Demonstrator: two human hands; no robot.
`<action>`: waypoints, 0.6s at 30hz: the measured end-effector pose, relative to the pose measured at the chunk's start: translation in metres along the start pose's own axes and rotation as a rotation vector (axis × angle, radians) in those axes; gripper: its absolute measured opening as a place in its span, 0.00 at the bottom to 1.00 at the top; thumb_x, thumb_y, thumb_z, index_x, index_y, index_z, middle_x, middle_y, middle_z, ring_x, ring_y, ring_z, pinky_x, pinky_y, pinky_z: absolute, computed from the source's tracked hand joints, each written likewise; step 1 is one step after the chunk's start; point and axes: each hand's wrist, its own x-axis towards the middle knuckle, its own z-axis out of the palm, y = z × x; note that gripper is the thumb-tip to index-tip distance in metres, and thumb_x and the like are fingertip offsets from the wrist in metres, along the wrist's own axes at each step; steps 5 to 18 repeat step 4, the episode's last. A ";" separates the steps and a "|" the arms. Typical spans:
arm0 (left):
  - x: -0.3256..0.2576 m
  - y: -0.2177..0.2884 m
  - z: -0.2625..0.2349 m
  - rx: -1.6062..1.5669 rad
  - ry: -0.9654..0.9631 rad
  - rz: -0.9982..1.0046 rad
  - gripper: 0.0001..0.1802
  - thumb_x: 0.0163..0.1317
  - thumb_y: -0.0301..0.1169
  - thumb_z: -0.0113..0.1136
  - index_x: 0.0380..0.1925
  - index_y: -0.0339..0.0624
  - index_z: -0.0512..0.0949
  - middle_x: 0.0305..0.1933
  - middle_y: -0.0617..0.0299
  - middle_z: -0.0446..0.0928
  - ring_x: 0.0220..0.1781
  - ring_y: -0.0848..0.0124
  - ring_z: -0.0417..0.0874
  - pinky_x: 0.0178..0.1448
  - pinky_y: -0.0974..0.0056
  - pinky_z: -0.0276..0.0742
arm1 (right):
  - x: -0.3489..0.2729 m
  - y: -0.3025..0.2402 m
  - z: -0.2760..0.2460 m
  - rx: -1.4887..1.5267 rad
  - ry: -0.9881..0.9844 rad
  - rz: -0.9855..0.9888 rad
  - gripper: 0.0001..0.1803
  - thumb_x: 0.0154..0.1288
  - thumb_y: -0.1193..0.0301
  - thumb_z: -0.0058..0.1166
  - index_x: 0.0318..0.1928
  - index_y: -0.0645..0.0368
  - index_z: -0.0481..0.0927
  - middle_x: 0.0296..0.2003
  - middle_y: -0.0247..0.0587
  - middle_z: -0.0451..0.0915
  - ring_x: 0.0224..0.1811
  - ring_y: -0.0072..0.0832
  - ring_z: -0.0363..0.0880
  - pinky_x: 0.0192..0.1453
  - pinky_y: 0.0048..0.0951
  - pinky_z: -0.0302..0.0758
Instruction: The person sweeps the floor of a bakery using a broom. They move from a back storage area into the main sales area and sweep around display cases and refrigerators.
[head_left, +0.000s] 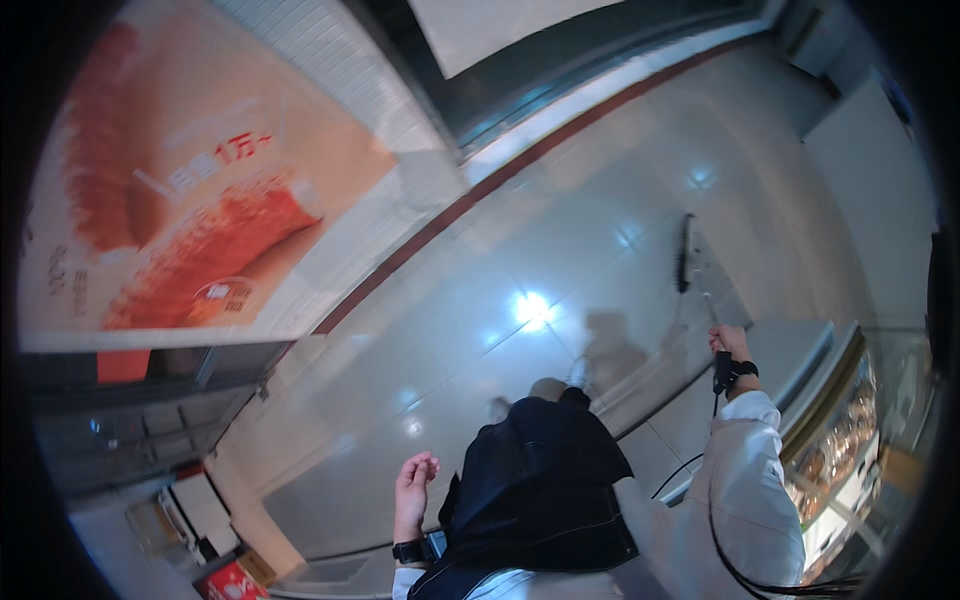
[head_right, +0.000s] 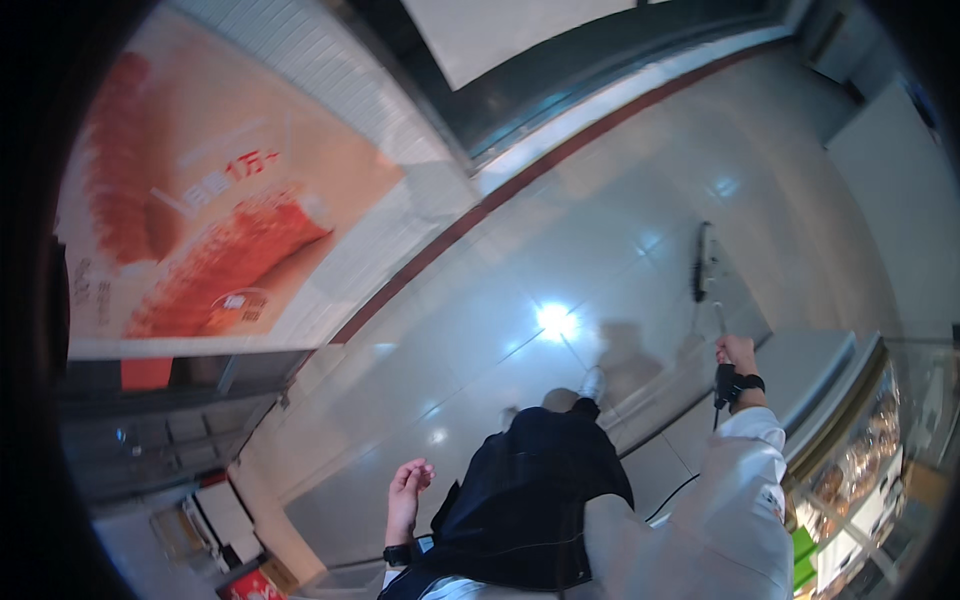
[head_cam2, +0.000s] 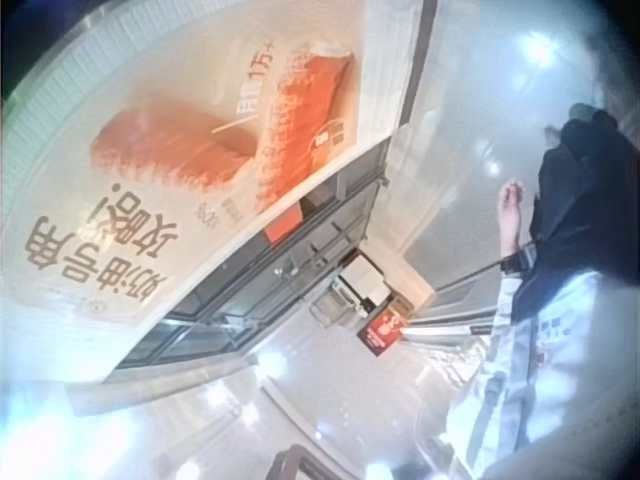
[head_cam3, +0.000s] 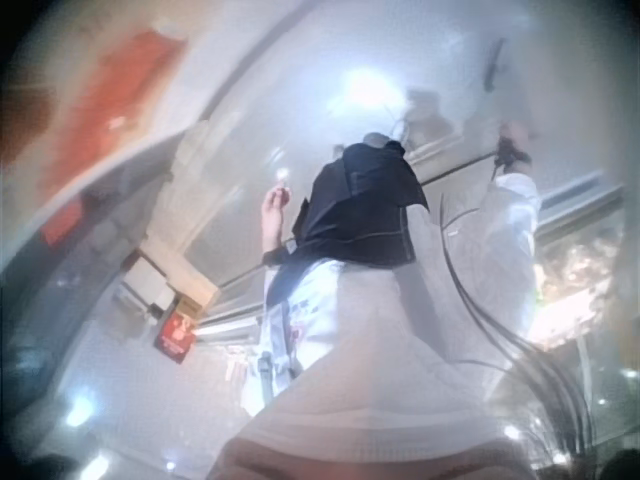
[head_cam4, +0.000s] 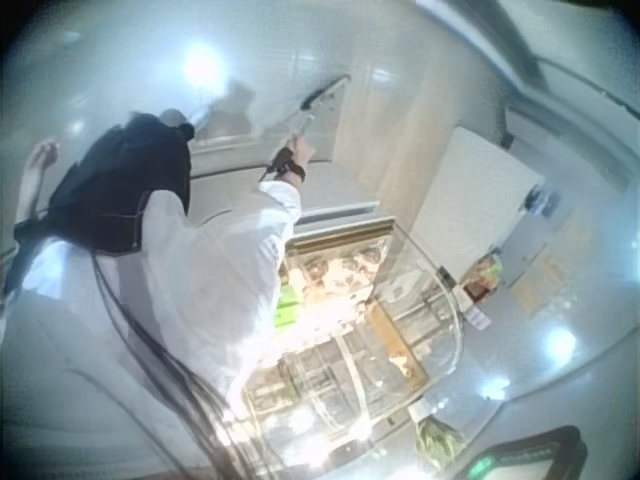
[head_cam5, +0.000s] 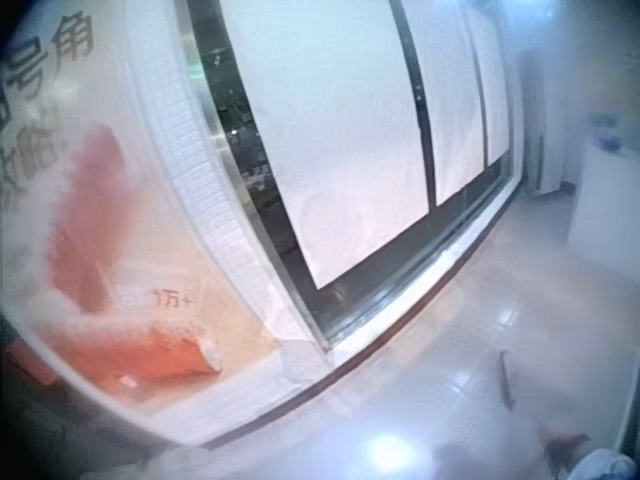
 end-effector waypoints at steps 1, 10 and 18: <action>-0.002 0.000 -0.004 0.010 0.018 0.006 0.12 0.66 0.30 0.43 0.45 0.38 0.71 0.39 0.61 0.77 0.40 0.73 0.77 0.49 0.69 0.72 | -0.005 -0.006 0.015 0.001 -0.015 -0.018 0.04 0.46 0.80 0.48 0.18 0.66 0.72 0.11 0.40 0.69 0.09 0.26 0.66 0.13 0.27 0.64; 0.009 0.001 -0.012 -0.034 0.008 0.000 0.13 0.66 0.30 0.44 0.47 0.37 0.70 0.39 0.60 0.77 0.41 0.72 0.77 0.50 0.69 0.71 | -0.035 -0.016 0.064 -0.018 -0.021 -0.088 0.04 0.45 0.79 0.48 0.18 0.66 0.72 0.11 0.43 0.69 0.08 0.31 0.67 0.12 0.30 0.66; 0.009 0.001 -0.012 -0.034 0.008 0.000 0.13 0.66 0.30 0.44 0.47 0.37 0.70 0.39 0.60 0.77 0.41 0.72 0.77 0.50 0.69 0.71 | -0.035 -0.016 0.064 -0.018 -0.021 -0.088 0.04 0.45 0.79 0.48 0.18 0.66 0.72 0.11 0.43 0.69 0.08 0.31 0.67 0.12 0.30 0.66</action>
